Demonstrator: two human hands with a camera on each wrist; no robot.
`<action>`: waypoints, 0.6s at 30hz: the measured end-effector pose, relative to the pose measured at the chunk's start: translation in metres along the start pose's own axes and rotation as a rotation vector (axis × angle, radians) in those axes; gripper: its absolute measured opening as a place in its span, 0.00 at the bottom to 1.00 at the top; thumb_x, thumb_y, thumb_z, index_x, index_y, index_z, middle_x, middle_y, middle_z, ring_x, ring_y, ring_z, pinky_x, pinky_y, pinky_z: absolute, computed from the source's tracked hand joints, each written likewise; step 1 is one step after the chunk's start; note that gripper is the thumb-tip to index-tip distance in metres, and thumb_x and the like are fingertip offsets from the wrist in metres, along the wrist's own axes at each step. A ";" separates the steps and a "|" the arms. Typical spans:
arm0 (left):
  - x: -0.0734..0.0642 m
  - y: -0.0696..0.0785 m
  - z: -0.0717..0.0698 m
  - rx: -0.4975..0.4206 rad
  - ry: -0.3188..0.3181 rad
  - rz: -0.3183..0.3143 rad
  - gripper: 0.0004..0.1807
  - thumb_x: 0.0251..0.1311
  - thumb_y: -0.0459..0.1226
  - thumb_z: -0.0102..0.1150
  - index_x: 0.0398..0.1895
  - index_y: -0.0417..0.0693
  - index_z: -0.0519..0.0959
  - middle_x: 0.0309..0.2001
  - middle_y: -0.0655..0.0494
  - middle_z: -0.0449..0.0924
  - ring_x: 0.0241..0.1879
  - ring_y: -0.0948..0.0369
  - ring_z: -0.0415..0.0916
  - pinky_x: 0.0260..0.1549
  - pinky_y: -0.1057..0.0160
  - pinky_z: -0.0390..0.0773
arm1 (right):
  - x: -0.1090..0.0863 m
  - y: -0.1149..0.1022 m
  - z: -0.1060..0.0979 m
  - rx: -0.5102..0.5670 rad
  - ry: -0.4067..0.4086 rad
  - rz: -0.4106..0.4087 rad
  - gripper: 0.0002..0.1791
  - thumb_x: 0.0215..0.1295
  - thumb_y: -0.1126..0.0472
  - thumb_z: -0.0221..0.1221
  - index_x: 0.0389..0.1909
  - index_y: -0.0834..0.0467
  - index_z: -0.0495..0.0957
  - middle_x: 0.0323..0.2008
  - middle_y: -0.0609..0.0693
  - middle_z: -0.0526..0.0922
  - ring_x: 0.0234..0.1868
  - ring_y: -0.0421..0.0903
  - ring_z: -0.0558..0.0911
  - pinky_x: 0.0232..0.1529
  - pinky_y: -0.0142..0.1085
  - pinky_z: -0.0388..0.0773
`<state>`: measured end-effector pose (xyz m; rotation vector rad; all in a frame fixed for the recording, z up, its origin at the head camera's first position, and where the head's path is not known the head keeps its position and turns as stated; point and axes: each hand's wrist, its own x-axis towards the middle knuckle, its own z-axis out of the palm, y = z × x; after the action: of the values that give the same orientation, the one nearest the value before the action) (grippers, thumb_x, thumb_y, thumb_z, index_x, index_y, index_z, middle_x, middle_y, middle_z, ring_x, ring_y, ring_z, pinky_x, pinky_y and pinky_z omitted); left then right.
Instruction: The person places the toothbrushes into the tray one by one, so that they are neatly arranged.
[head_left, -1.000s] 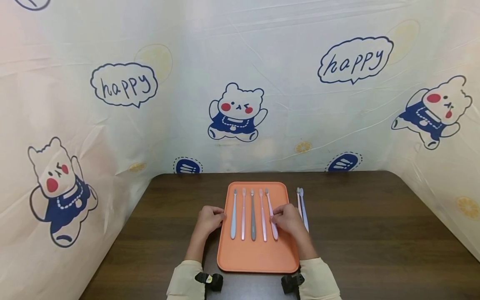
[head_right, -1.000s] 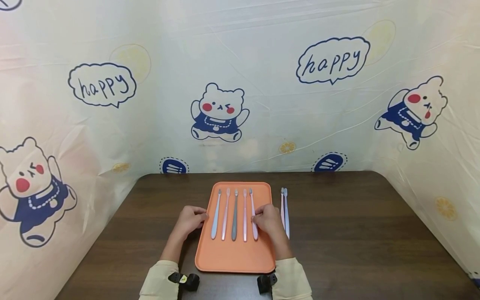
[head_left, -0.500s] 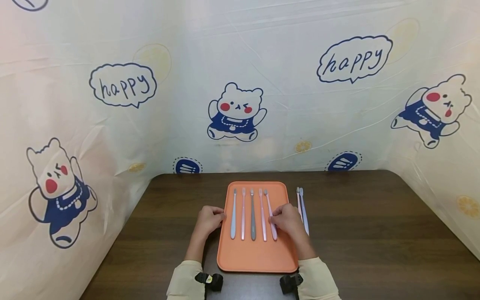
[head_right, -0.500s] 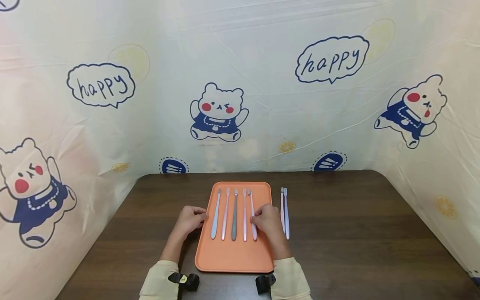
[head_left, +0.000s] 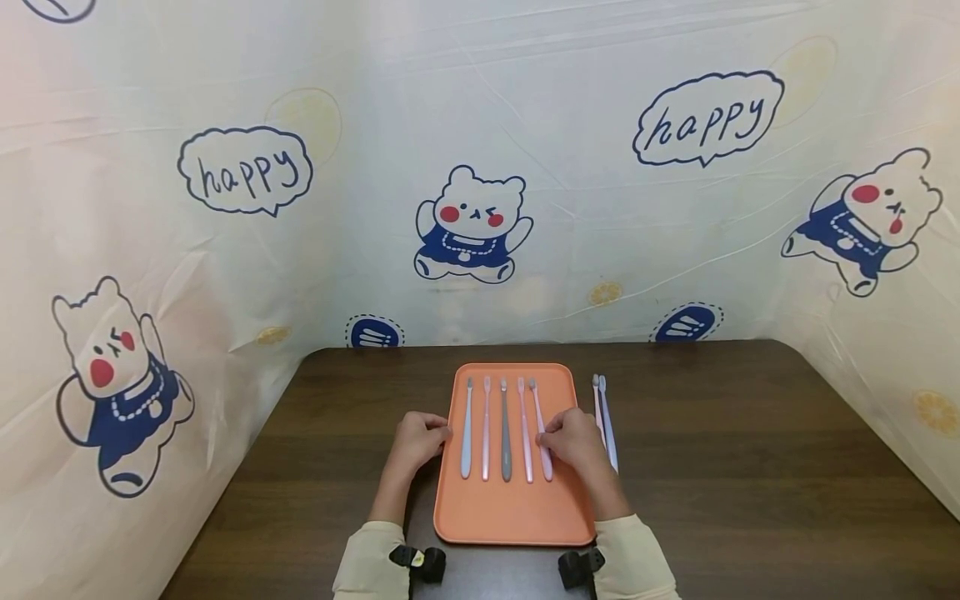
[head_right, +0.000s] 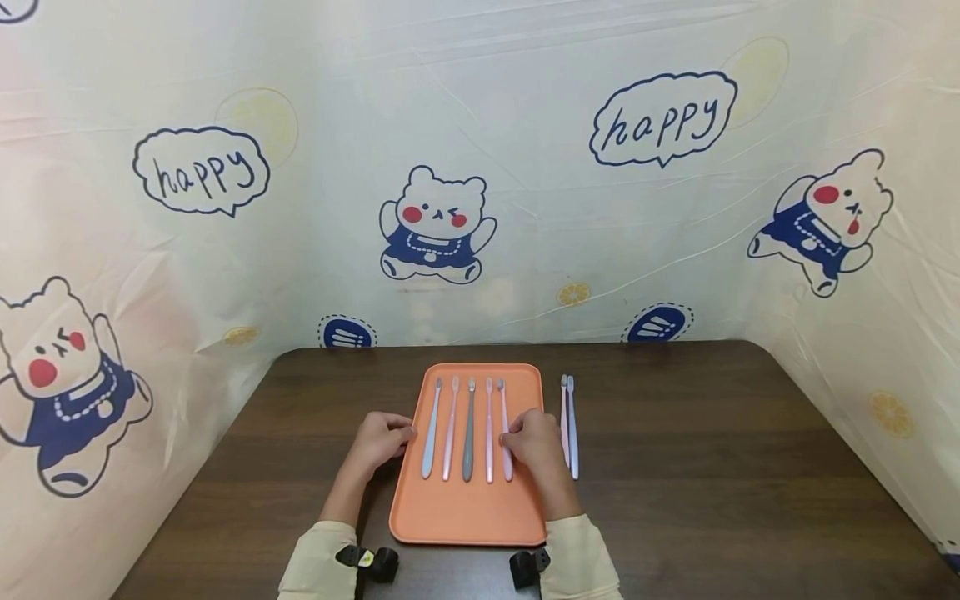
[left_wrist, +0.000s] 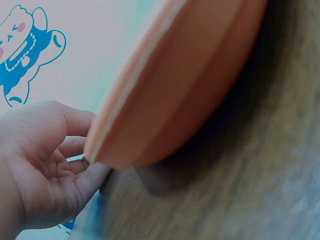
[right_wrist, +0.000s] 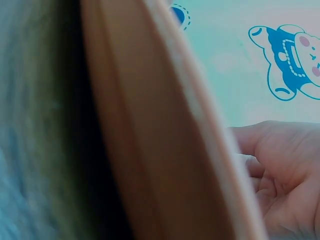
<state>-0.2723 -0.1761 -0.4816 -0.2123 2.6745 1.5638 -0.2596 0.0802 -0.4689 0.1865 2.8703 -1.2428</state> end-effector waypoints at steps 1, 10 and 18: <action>0.000 0.000 0.000 -0.004 0.000 0.001 0.13 0.60 0.31 0.60 0.43 0.32 0.86 0.41 0.41 0.87 0.32 0.62 0.82 0.32 0.62 0.86 | 0.000 0.000 0.000 0.002 -0.004 0.002 0.06 0.57 0.62 0.72 0.26 0.60 0.87 0.23 0.50 0.84 0.26 0.43 0.79 0.23 0.30 0.71; -0.001 0.000 0.001 -0.011 0.000 -0.001 0.13 0.60 0.31 0.60 0.43 0.32 0.86 0.41 0.41 0.87 0.32 0.62 0.83 0.32 0.62 0.86 | 0.000 0.001 -0.002 0.004 -0.027 0.020 0.05 0.59 0.63 0.69 0.29 0.61 0.87 0.24 0.51 0.84 0.25 0.41 0.79 0.23 0.29 0.73; 0.001 -0.001 0.000 -0.011 0.004 0.012 0.13 0.59 0.31 0.60 0.43 0.32 0.87 0.40 0.41 0.88 0.32 0.62 0.83 0.31 0.63 0.86 | -0.001 0.000 -0.006 0.007 -0.022 0.000 0.06 0.61 0.62 0.68 0.32 0.62 0.86 0.23 0.51 0.83 0.23 0.41 0.79 0.23 0.30 0.74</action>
<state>-0.2729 -0.1765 -0.4824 -0.2014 2.6762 1.5830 -0.2587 0.0842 -0.4651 0.1721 2.8476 -1.2462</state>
